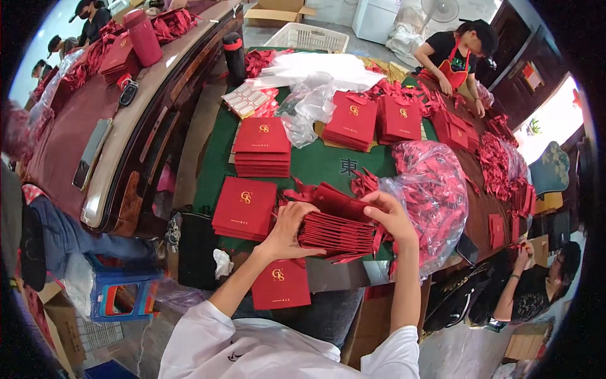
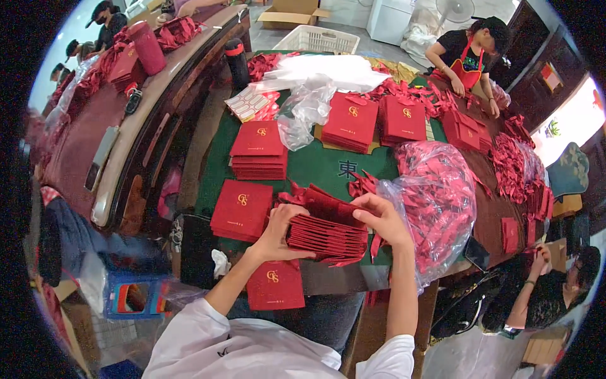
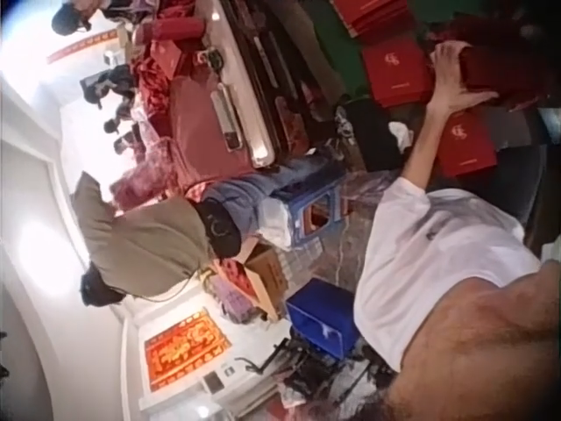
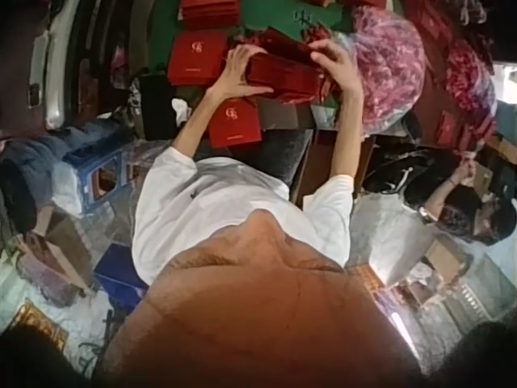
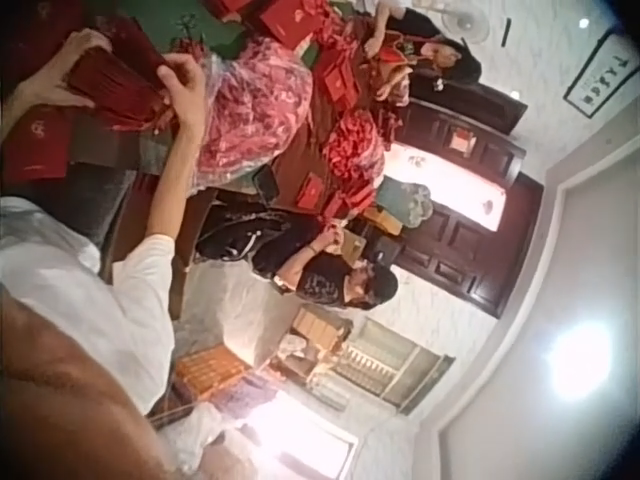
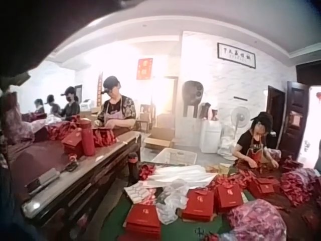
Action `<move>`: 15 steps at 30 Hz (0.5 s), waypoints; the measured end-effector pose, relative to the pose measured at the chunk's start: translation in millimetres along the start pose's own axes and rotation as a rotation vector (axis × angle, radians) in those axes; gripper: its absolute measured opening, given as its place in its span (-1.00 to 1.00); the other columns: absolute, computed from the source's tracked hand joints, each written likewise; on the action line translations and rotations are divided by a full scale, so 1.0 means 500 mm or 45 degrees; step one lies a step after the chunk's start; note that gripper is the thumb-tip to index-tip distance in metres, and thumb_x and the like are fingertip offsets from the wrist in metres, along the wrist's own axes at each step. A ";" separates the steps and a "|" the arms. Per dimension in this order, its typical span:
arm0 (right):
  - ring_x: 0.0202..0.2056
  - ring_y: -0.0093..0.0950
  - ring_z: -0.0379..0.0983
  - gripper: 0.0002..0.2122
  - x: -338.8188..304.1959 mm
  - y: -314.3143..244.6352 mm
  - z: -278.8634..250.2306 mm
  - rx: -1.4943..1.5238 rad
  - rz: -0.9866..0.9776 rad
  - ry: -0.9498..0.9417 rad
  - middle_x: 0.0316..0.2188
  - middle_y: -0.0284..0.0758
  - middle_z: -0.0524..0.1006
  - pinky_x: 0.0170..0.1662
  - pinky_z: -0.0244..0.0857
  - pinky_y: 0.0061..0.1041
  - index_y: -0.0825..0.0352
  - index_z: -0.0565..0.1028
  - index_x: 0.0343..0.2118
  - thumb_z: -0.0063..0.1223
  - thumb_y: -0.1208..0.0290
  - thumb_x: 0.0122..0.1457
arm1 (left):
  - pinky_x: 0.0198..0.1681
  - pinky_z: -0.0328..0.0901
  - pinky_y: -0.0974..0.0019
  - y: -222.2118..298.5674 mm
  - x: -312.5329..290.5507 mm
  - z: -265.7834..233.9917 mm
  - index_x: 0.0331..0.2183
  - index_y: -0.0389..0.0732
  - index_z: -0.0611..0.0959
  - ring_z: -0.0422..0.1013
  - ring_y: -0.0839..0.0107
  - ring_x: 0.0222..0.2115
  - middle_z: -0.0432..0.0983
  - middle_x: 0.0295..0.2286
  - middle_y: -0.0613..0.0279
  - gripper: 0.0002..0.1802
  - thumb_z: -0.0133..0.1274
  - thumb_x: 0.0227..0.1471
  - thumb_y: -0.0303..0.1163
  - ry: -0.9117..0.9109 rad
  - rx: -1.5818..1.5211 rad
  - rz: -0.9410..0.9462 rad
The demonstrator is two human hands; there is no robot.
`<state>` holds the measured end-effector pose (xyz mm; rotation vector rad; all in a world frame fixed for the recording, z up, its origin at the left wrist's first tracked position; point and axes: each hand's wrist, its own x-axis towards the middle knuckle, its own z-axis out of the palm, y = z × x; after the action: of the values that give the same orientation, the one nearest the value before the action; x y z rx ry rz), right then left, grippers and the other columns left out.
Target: The person threads red ribbons through holes in red gift bags and ties them by hand to create handles.
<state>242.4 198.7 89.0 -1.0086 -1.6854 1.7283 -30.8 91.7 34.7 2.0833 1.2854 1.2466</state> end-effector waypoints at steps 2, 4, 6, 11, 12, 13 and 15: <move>-0.23 -0.64 0.47 -0.81 -0.006 -0.013 0.007 -0.026 -0.010 -0.044 -0.26 -0.45 0.56 -0.12 0.36 -0.58 0.36 0.52 -0.14 0.15 0.48 0.19 | 0.05 0.11 0.07 -0.004 -0.004 0.000 0.05 -0.13 0.38 0.30 0.12 -0.02 0.38 -0.05 0.13 0.03 0.52 -0.46 -0.03 -0.013 0.050 -0.003; -0.14 -0.57 0.47 -0.74 -0.007 -0.014 0.011 -0.061 0.021 -0.134 -0.15 -0.37 0.57 0.01 0.33 -0.51 0.42 0.53 -0.07 0.12 0.44 0.21 | 0.07 0.11 0.06 -0.002 -0.008 0.002 0.07 -0.16 0.35 0.30 0.11 -0.02 0.36 -0.04 0.11 0.07 0.53 -0.47 -0.02 0.014 0.039 -0.020; -0.12 -0.56 0.47 -0.73 -0.007 -0.010 0.014 -0.039 0.010 -0.147 -0.15 -0.36 0.57 0.02 0.32 -0.51 0.43 0.53 -0.06 0.11 0.40 0.23 | 0.11 0.10 0.02 0.000 -0.008 0.002 0.19 -0.24 0.20 0.30 0.09 -0.02 0.32 -0.01 0.02 0.27 0.54 -0.49 -0.01 0.016 0.026 -0.036; 0.01 -0.50 0.42 -0.59 -0.006 0.016 0.016 -0.025 -0.035 -0.243 -0.07 -0.31 0.54 0.14 0.22 -0.48 0.43 0.49 0.01 0.05 0.16 0.29 | 0.15 0.05 0.03 0.010 -0.004 -0.006 0.28 -0.26 0.03 0.25 0.03 0.03 0.29 0.00 -0.05 0.40 0.51 -0.44 -0.01 -0.035 -0.079 -0.129; 0.01 -0.50 0.42 -0.59 -0.005 0.014 0.019 -0.022 -0.035 -0.245 -0.07 -0.31 0.54 0.14 0.22 -0.48 0.43 0.49 0.01 0.05 0.16 0.29 | 0.15 0.05 0.03 0.011 -0.001 -0.010 0.30 -0.24 -0.02 0.24 0.00 0.05 0.27 0.01 -0.07 0.44 0.52 -0.46 -0.02 -0.067 -0.074 -0.123; 0.03 -0.49 0.41 -0.56 -0.008 0.008 0.021 -0.011 -0.024 -0.269 -0.05 -0.30 0.54 0.15 0.21 -0.46 0.44 0.48 0.02 0.03 0.13 0.29 | 0.15 0.05 0.03 0.013 0.002 -0.012 0.30 -0.24 -0.02 0.24 0.00 0.05 0.27 0.01 -0.07 0.44 0.52 -0.46 -0.02 -0.070 -0.076 -0.123; 0.04 -0.49 0.40 -0.54 -0.011 0.010 0.024 0.001 -0.011 -0.291 -0.04 -0.29 0.53 0.16 0.20 -0.45 0.45 0.47 0.03 0.01 0.10 0.30 | 0.16 0.06 -0.01 0.016 0.008 -0.013 0.30 -0.17 0.02 0.17 -0.01 0.12 0.20 0.08 -0.11 0.42 0.53 -0.48 -0.03 -0.157 0.016 -0.226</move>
<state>236.9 186.7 84.5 -0.8276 -1.8240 1.8983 -31.7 90.4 45.7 1.9725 1.3903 1.0208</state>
